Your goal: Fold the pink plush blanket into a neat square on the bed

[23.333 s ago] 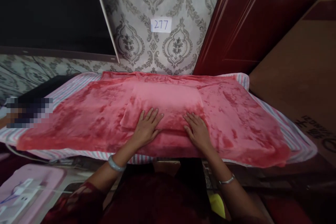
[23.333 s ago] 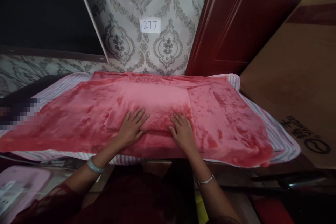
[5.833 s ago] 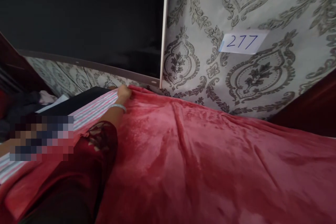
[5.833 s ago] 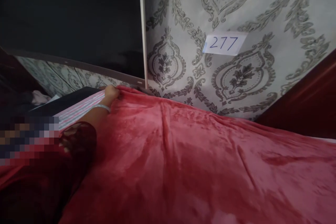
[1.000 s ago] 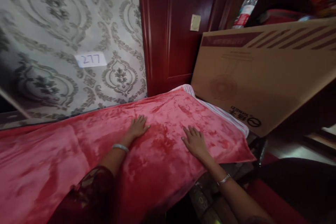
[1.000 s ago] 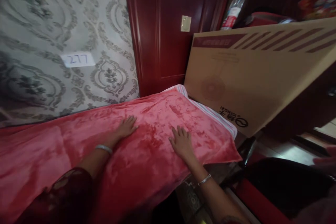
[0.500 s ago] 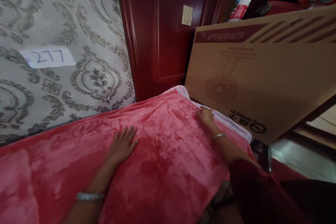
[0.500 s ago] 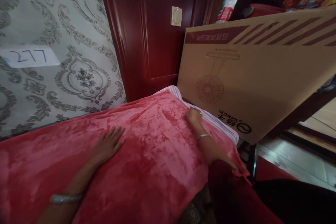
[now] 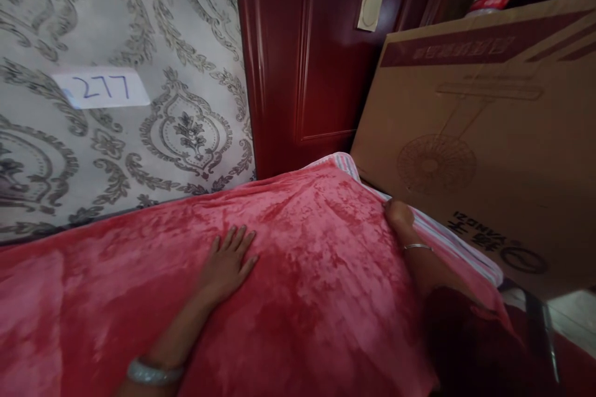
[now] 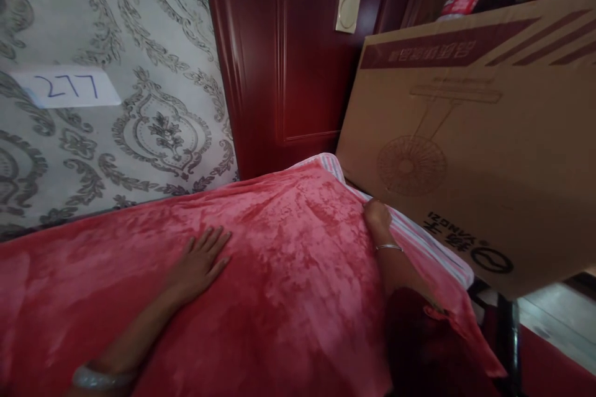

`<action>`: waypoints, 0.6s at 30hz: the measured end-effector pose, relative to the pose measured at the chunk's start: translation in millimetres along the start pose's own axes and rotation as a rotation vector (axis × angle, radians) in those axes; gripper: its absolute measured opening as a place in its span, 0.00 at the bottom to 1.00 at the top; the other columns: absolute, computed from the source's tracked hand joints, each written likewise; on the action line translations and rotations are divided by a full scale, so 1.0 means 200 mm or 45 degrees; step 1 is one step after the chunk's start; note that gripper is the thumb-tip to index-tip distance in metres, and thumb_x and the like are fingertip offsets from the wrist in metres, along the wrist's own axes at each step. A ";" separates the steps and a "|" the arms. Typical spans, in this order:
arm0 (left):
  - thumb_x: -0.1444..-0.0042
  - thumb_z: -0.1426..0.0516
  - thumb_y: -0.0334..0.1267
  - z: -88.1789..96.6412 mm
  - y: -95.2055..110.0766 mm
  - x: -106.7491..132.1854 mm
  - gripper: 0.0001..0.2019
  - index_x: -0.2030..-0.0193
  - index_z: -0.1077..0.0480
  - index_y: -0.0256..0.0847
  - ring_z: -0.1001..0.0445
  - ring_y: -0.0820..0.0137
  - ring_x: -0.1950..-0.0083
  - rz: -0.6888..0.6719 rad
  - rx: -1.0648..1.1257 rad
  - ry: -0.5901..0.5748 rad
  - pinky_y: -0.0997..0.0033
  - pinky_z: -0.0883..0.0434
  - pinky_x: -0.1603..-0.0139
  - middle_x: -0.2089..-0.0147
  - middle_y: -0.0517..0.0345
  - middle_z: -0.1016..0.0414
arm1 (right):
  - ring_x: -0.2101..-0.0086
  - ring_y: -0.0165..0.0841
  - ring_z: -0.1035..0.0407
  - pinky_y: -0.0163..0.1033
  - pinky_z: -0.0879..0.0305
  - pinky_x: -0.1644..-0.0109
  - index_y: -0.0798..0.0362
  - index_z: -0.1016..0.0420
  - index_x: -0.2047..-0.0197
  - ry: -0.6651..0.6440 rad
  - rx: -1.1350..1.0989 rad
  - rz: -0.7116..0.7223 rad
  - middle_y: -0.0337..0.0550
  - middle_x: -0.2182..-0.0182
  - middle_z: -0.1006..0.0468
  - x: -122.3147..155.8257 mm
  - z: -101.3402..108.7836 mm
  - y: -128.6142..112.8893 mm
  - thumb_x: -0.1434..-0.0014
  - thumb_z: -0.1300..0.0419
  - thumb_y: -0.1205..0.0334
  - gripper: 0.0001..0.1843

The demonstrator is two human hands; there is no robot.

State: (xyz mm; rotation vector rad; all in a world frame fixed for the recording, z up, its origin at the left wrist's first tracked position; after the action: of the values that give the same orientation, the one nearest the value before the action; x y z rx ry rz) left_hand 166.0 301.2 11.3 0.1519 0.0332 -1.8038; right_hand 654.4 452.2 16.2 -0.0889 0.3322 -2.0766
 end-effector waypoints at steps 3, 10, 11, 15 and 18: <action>0.29 0.56 0.56 0.00 0.00 0.00 0.32 0.23 0.45 0.45 0.54 0.49 0.20 0.017 -0.002 -0.016 0.35 0.50 0.25 0.21 0.47 0.50 | 0.49 0.49 0.22 0.42 0.28 0.55 0.62 0.19 0.45 -0.004 0.012 -0.011 0.66 0.49 0.19 -0.02 -0.03 0.01 0.29 0.50 0.59 0.23; 0.29 0.58 0.58 -0.02 0.00 0.00 0.33 0.23 0.46 0.48 0.53 0.49 0.20 -0.010 0.031 0.022 0.34 0.50 0.25 0.21 0.49 0.48 | 0.48 0.53 0.25 0.50 0.29 0.49 0.64 0.18 0.49 0.090 0.097 0.082 0.72 0.51 0.20 -0.04 0.04 -0.08 0.37 0.46 0.67 0.20; 0.29 0.58 0.58 -0.02 0.00 0.00 0.33 0.23 0.46 0.48 0.53 0.48 0.20 -0.007 0.032 0.019 0.34 0.50 0.25 0.21 0.49 0.49 | 0.46 0.53 0.26 0.51 0.30 0.46 0.63 0.18 0.47 0.136 0.080 0.159 0.71 0.49 0.21 -0.03 0.05 -0.14 0.38 0.46 0.68 0.21; 0.29 0.58 0.57 -0.03 0.01 0.01 0.32 0.23 0.46 0.48 0.53 0.48 0.20 -0.004 0.040 0.005 0.34 0.50 0.25 0.20 0.49 0.50 | 0.49 0.44 0.26 0.43 0.33 0.45 0.60 0.18 0.49 0.184 -0.158 0.614 0.61 0.51 0.19 0.08 0.05 -0.55 0.37 0.49 0.70 0.20; 0.29 0.57 0.57 -0.03 0.01 0.02 0.32 0.23 0.46 0.50 0.53 0.49 0.20 -0.004 0.048 0.038 0.35 0.50 0.25 0.21 0.50 0.49 | 0.51 0.37 0.26 0.37 0.33 0.45 0.55 0.18 0.52 0.097 -0.260 0.845 0.51 0.51 0.18 0.23 -0.03 -0.94 0.35 0.47 0.69 0.18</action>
State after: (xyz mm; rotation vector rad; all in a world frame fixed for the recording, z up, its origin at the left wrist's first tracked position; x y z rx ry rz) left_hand 168.2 297.0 5.6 0.2054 0.0205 -1.8062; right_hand 471.7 503.3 57.8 -0.0165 0.5381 -1.3887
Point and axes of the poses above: each hand's wrist, its own x-axis away from the middle knuckle, its own z-axis out of the back of the hand, y = z × x, the point moved 4 cm from there along -x, towards the middle knuckle
